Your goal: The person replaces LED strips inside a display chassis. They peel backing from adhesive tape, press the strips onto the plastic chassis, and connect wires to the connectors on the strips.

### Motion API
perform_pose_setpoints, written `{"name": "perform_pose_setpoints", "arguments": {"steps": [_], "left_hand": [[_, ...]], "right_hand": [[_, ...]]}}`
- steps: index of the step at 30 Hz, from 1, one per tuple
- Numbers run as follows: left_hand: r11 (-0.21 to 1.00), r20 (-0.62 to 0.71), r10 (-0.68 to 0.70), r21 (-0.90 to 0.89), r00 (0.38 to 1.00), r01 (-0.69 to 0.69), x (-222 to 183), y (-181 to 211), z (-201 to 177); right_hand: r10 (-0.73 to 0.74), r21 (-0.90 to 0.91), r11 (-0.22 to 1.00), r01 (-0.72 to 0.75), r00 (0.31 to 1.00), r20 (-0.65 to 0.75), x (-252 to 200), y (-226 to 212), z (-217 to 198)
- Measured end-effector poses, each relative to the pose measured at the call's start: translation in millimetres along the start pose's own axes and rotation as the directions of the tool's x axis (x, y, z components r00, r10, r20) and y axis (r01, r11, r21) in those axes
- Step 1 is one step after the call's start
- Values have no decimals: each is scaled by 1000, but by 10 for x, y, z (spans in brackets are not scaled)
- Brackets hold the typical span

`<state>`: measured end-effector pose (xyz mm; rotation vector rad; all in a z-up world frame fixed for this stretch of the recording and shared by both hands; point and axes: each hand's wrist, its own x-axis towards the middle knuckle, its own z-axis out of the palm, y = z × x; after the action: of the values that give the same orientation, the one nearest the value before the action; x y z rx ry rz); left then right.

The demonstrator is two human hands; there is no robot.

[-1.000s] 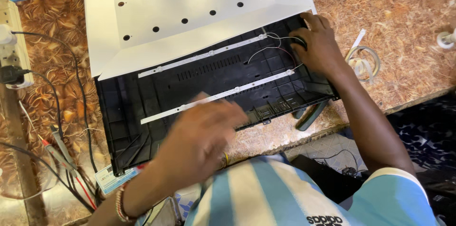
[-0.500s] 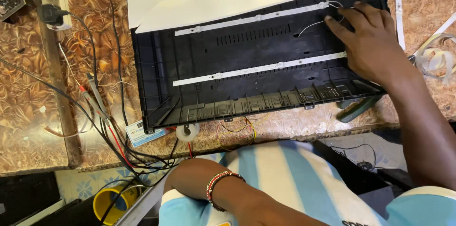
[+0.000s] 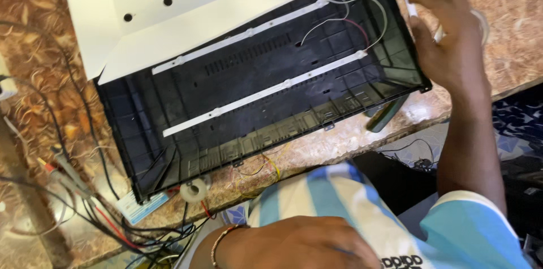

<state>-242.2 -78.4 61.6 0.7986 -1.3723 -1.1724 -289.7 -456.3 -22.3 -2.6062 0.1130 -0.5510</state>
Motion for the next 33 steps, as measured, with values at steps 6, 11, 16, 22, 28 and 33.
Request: {"name": "perform_pose_setpoints", "arguments": {"steps": [6, 11, 16, 22, 28, 33], "left_hand": [[964, -287, -259, -137, 922, 228, -83, 143, -118], [951, -252, -306, -117, 918, 285, 60, 66, -192], [913, -131, -405, -117, 905, 392, 203, 113, -214], [952, -162, -306, -22, 938, 306, 196, 61, -237], [951, -193, -307, -28, 932, 308, 191, 93, -207], [899, -248, -434, -58, 866, 434, 215, 152, -227]], "right_hand": [[579, -455, 737, -499, 814, 46, -903, 602, -391], [853, -246, 502, -829, 522, -16, -832, 259, -40], [691, -195, 669, -717, 697, -192, -1038, 352, 157], [719, -120, 675, -728, 685, -116, -1023, 411, 81], [440, -313, 815, -489, 872, -217, -1163, 586, 47], [739, 955, 163, -249, 672, 49, -1109, 367, -497]]}}
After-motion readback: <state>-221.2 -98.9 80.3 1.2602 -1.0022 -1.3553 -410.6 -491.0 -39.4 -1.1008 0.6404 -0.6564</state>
